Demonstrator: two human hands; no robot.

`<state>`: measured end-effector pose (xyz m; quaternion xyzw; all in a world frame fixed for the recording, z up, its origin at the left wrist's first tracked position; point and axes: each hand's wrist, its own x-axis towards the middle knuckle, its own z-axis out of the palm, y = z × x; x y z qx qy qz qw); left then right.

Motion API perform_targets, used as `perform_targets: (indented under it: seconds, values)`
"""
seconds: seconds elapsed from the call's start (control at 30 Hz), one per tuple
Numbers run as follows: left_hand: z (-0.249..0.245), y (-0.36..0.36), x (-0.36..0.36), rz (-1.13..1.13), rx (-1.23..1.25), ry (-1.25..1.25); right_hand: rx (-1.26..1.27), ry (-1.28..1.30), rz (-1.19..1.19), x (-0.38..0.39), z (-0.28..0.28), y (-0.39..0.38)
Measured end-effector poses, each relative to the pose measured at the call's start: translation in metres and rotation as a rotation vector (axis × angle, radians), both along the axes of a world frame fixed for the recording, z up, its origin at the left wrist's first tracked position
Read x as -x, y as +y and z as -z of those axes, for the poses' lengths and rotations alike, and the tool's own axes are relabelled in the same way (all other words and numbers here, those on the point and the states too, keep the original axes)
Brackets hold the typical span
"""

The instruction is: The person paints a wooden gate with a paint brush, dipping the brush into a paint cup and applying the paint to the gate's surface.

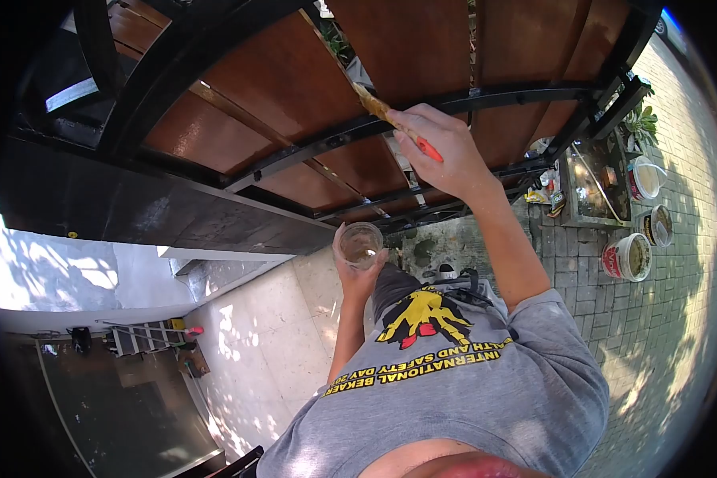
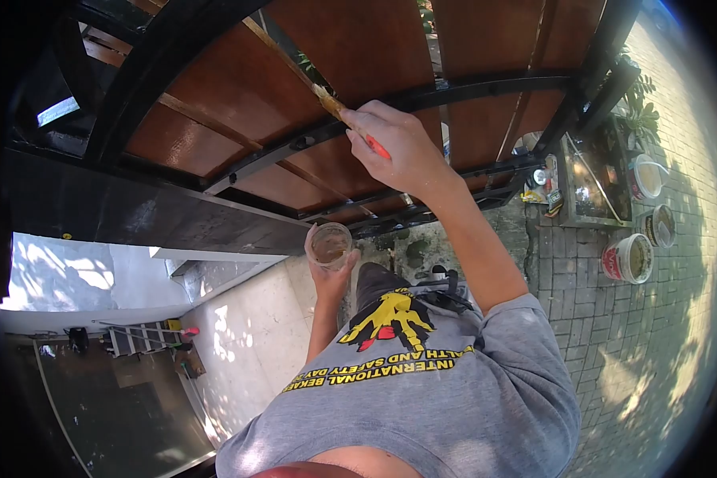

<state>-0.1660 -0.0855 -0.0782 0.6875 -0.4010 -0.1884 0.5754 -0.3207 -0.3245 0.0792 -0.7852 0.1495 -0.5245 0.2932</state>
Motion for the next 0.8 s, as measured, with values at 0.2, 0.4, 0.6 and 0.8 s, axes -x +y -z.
perform_targets:
  seconds: [0.2,0.4,0.6,0.8]
  values:
    - [-0.004,-0.002,0.002,0.019,-0.013,0.02,-0.01,0.086,-0.064,0.006,-0.006,-0.005]
    - [-0.004,-0.009,0.0,0.032,-0.005,-0.033,0.032,0.121,-0.038,0.002,-0.012,-0.007]
    - [-0.006,-0.013,0.002,0.035,0.002,-0.025,-0.02,0.035,0.022,-0.01,-0.024,-0.003]
    - [-0.005,-0.017,0.001,0.038,0.011,-0.029,-0.012,0.007,-0.005,-0.016,-0.018,-0.015]
